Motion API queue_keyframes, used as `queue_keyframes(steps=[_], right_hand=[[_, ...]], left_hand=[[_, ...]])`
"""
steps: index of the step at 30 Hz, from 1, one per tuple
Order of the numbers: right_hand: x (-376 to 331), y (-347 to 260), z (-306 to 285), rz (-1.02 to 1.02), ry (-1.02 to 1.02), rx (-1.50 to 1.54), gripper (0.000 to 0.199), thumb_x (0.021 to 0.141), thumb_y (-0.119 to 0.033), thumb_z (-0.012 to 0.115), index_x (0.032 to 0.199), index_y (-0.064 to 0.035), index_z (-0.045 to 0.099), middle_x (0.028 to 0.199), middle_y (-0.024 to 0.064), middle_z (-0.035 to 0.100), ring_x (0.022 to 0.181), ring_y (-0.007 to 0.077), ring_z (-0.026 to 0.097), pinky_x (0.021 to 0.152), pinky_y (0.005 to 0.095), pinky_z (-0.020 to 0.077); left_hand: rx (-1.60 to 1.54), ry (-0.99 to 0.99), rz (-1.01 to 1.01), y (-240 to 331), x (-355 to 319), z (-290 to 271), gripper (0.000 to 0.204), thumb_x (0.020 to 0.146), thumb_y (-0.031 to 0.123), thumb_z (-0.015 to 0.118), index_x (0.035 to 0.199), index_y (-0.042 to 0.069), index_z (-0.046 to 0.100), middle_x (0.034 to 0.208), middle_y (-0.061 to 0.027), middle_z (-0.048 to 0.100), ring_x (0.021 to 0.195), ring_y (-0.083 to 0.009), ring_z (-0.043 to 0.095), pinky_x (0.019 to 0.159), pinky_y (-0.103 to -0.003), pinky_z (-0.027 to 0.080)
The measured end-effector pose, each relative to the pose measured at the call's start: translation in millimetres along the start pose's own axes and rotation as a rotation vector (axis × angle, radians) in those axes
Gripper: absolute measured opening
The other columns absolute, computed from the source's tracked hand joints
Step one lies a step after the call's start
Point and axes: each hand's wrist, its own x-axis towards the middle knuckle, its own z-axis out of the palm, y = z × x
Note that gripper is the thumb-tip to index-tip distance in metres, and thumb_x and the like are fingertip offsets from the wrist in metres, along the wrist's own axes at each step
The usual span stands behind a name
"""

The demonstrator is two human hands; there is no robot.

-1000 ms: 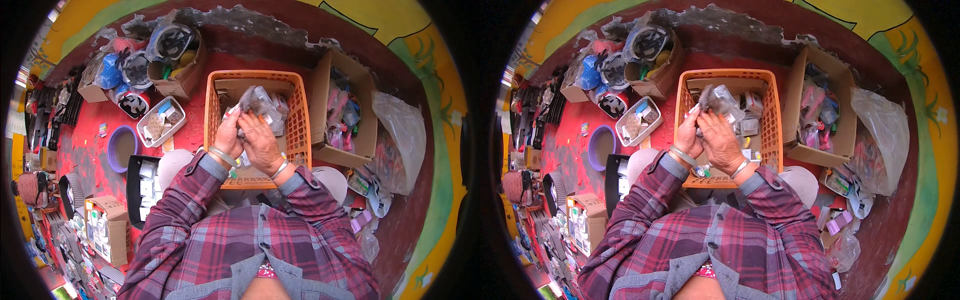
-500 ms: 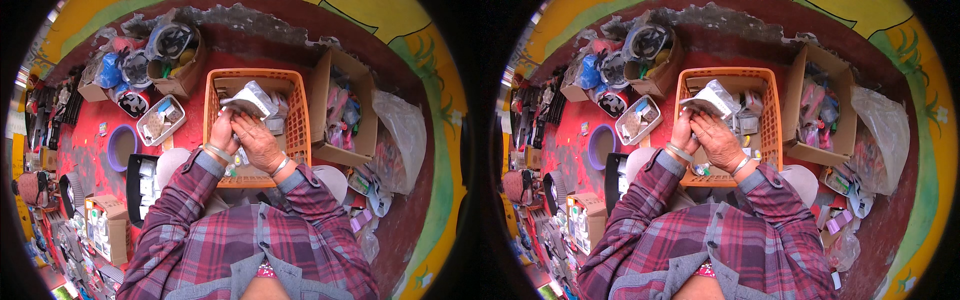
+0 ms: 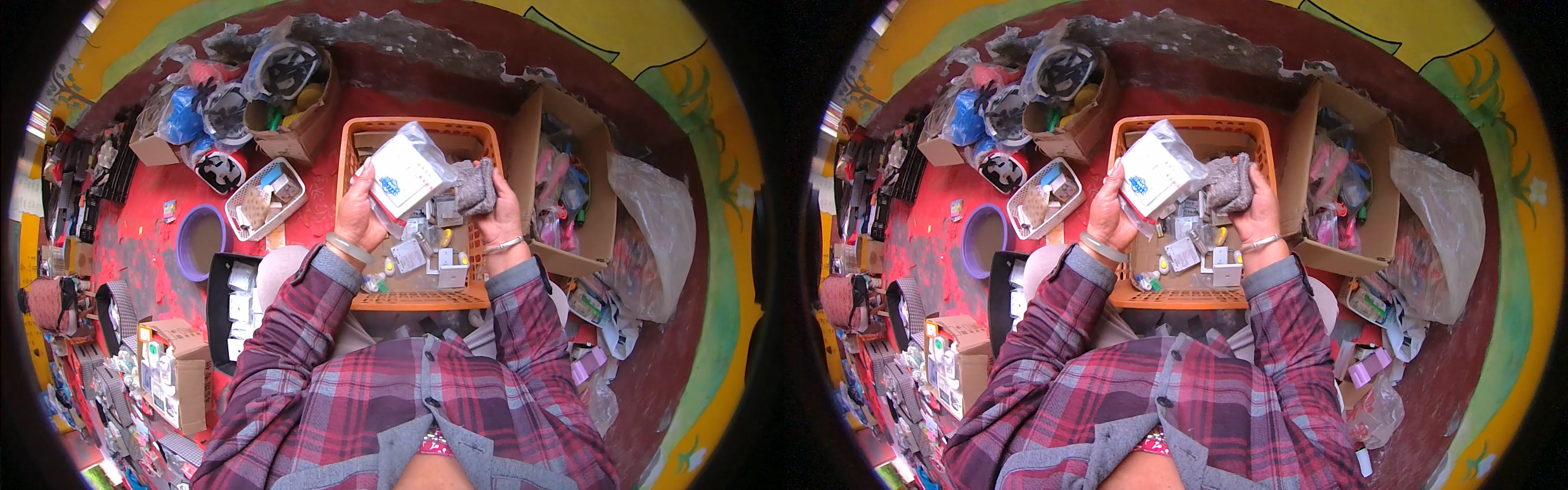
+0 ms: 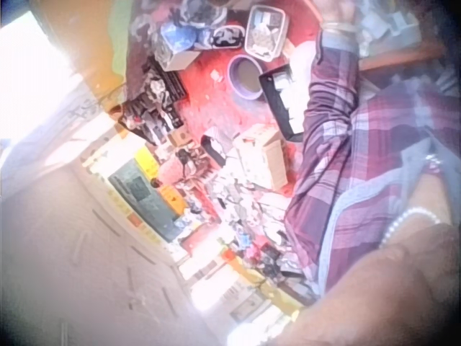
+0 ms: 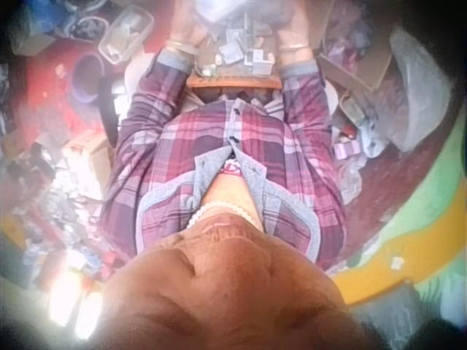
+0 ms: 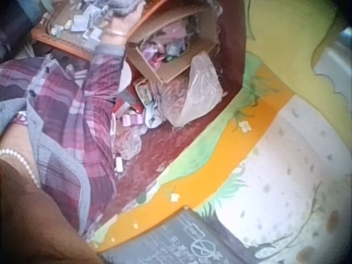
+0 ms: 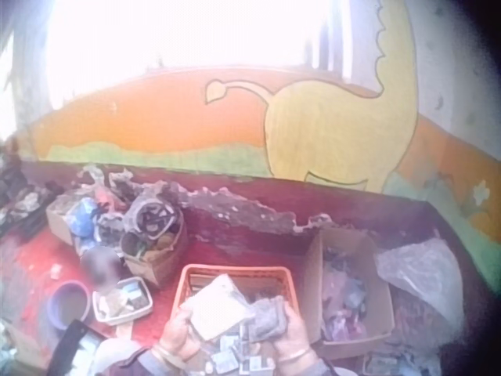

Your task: The person wipes small white boxes and plastic bags with a cloth and places them into an orange basket.

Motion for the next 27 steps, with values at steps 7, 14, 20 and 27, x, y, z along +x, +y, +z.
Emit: queue_keyframes(steps=[7, 14, 20, 27], right_hand=[[-22.4, -13.2, 37.0, 0.018, -0.252, -0.566, 0.049, 0.077, -0.017, 0.071, 0.119, -0.0005, 0.051, 0.107, 0.0074, 0.060, 0.097, 0.0161, 0.058, 0.085, 0.0271, 0.0477], [-23.4, 4.0, 30.3, -0.077, -0.084, -0.499, 0.017, 0.080, -0.002, 0.065, 0.096, -0.0015, 0.062, 0.088, 0.0031, 0.063, 0.075, 0.0101, 0.060, 0.070, 0.0211, 0.0494], [-30.0, 4.3, 35.4, -0.153, -0.076, -0.456, 0.010, 0.081, -0.002, 0.063, 0.091, -0.0031, 0.062, 0.083, 0.0006, 0.061, 0.074, 0.0087, 0.058, 0.068, 0.0205, 0.0479], [-46.3, 15.9, 57.5, -0.859, -0.473, -1.546, 0.018, 0.072, 0.004, 0.063, 0.088, -0.0041, 0.061, 0.082, 0.0084, 0.062, 0.074, 0.0201, 0.060, 0.067, 0.0278, 0.0476]], left_hand=[[0.385, -0.110, -0.088, 0.3, -6.8, 4.6, 0.044, 0.092, 0.029, 0.047, 0.126, 0.000, 0.042, 0.120, -0.0141, 0.054, 0.108, -0.0256, 0.055, 0.092, -0.040, 0.046], [0.409, -0.010, -0.148, -6.7, -2.6, 1.3, 0.040, 0.092, 0.027, 0.051, 0.121, 0.000, 0.047, 0.113, -0.0123, 0.058, 0.101, -0.0228, 0.059, 0.089, -0.038, 0.048], [0.569, 0.096, -0.122, -13.6, 4.5, -10.2, 0.051, 0.089, 0.037, 0.054, 0.121, 0.000, 0.045, 0.119, -0.0155, 0.052, 0.108, -0.0261, 0.052, 0.091, -0.042, 0.043], [0.206, 0.181, -0.424, -22.0, -3.1, -7.3, 0.063, 0.086, 0.058, 0.045, 0.124, 0.007, 0.044, 0.125, -0.0137, 0.045, 0.112, -0.0285, 0.046, 0.092, -0.049, 0.039]])
